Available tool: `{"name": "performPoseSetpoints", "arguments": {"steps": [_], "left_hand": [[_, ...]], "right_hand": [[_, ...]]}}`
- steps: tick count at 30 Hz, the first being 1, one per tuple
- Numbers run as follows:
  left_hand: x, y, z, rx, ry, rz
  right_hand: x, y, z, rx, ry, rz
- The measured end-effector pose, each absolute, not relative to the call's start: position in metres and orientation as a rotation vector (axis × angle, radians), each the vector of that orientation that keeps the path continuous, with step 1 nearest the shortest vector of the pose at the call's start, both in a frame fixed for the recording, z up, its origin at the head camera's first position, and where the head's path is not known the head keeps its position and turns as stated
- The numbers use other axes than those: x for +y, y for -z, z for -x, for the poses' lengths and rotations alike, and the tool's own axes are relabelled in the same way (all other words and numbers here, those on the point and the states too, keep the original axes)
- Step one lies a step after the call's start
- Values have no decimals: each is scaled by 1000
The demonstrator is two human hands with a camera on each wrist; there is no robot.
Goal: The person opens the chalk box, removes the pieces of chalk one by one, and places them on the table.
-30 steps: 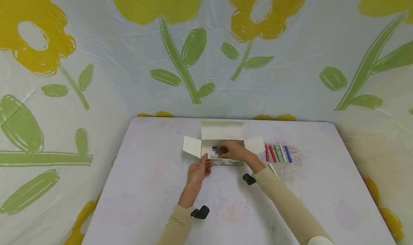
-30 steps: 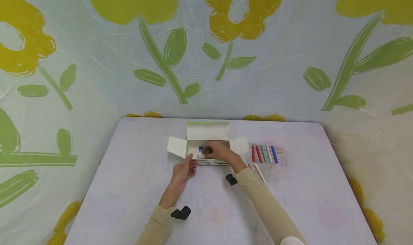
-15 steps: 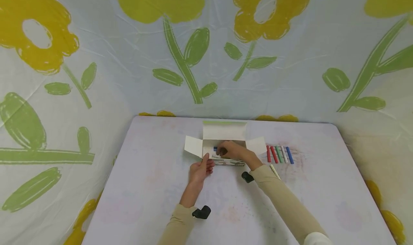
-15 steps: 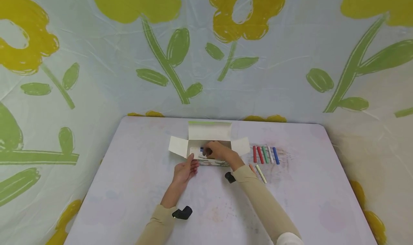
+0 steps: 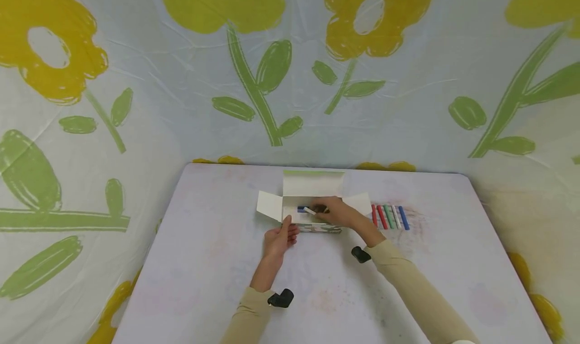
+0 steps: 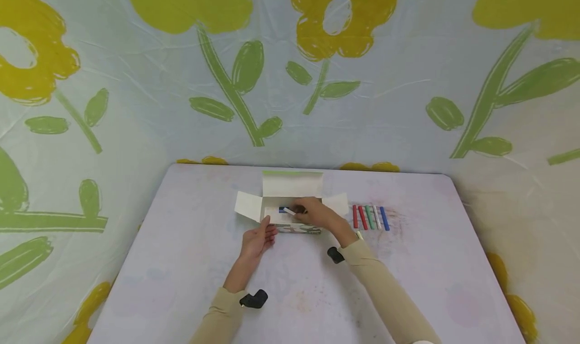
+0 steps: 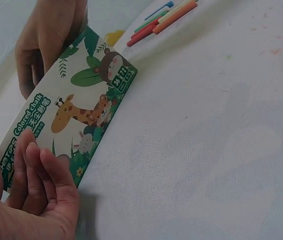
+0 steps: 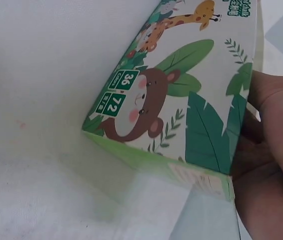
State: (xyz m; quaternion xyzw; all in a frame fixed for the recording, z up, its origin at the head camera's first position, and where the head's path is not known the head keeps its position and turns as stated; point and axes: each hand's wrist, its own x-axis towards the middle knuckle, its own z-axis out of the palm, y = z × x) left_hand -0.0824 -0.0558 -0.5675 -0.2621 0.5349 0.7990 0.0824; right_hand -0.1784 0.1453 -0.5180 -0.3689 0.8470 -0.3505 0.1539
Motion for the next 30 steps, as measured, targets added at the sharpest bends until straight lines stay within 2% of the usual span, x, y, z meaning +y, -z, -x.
{"name": "performPoseSetpoints", "arguments": {"steps": [30], "left_hand": [[-56,568,82,1614,-2373,787]], "right_hand": [[215,469,156,2561,1288,751]]}}
